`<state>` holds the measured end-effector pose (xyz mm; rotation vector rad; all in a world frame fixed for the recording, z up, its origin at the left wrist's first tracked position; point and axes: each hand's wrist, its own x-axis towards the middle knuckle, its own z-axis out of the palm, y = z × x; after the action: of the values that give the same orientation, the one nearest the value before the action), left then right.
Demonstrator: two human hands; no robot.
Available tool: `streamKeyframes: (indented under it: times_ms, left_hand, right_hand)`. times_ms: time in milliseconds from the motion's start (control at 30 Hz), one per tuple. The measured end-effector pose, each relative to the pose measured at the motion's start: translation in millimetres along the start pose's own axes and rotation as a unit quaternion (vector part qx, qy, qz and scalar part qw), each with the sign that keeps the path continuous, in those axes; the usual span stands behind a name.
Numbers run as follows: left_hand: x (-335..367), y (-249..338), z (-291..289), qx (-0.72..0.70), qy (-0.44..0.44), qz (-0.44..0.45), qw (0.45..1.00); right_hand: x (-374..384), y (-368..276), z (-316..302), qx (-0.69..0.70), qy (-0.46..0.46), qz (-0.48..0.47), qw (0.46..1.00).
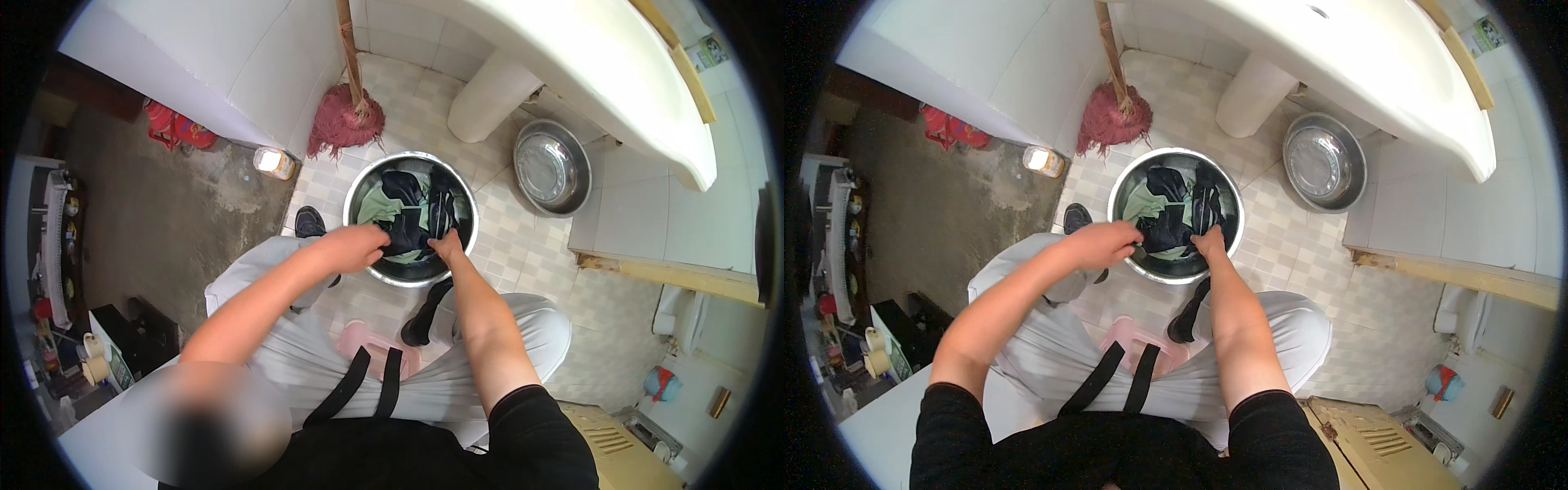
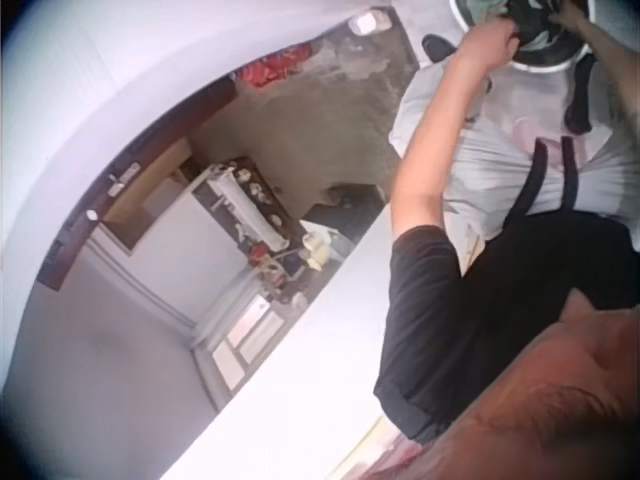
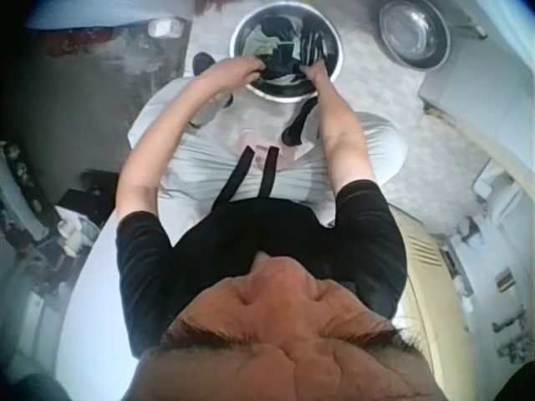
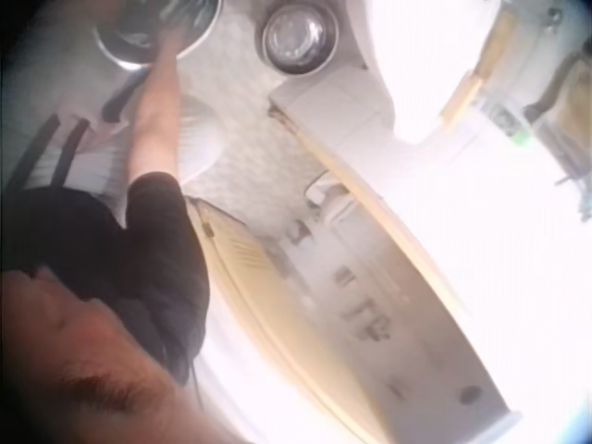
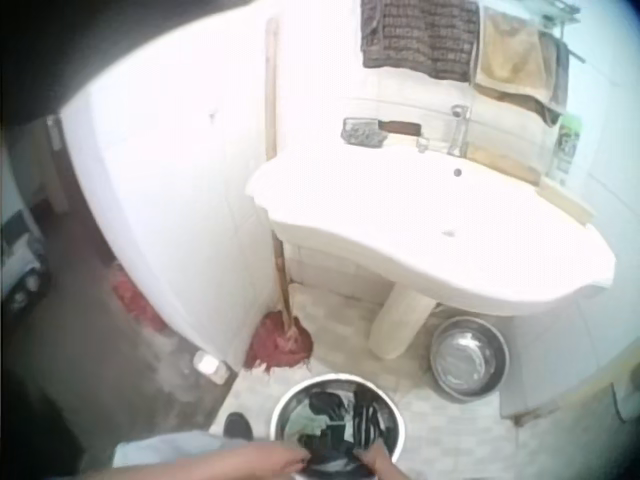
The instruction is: The person hand-washes a light green and black garment in a metal basin filled with water. They repeatedly submerge, agitate, and wring the fabric, then lift and fold it before returning it to the basin.
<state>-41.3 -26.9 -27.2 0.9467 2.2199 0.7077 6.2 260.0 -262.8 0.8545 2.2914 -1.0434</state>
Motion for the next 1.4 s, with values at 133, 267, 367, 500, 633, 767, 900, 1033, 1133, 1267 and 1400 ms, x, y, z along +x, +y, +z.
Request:
streamKeyframes:
  times_ms: [133, 267, 367, 500, 633, 767, 900, 1033, 1133, 1267, 1400]
  left_hand:
    - [-21, 17, 15, 0.111, -0.174, -0.188, 0.96]
    - [1, 46, 12, 0.093, -0.202, -0.055, 0.973]
    - [15, 49, 6, 0.088, -0.022, 0.019, 0.996]
    - [15, 40, -9, 0.243, 0.015, -0.061, 0.968]
    - [7, 40, -22, 0.218, -0.126, -0.157, 0.955]
    - [12, 29, -8, 0.141, -0.063, -0.077, 0.985]
    - [2, 29, -25, 0.122, 0.015, -0.053, 0.991]
    - [-7, 32, -42, 0.096, -0.002, -0.094, 0.991]
    - [-9, 24, -44, 0.01, 0.012, -0.067, 0.998]
    - [-5, 3, -36, -0.044, 0.05, -0.026, 0.997]
    - [8, 8, -38, -0.15, 0.045, -0.047, 0.987]
  right_hand:
    - [-53, -55, -22, -0.153, 0.11, -0.11, 0.976]
    - [-28, -64, -14, -0.266, 0.072, -0.428, 0.861]
    - [-16, -75, 3, -0.384, 0.043, -0.341, 0.857]
    - [-23, -85, -5, -0.532, -0.056, -0.242, 0.81]
    - [-30, -97, -33, -0.517, -0.121, -0.264, 0.805]
    - [-38, -132, -95, -0.313, -0.151, -0.366, 0.863]
    - [-133, -199, -175, -0.118, -0.118, -0.371, 0.913]
    - [-219, -208, -217, -0.079, 0.015, -0.487, 0.87]
    - [-242, -182, -218, -0.015, 0.072, -0.481, 0.873]
    - [-250, -171, -211, -0.016, 0.011, -0.441, 0.897]
    - [-251, -171, -205, 0.054, -0.098, -0.386, 0.916]
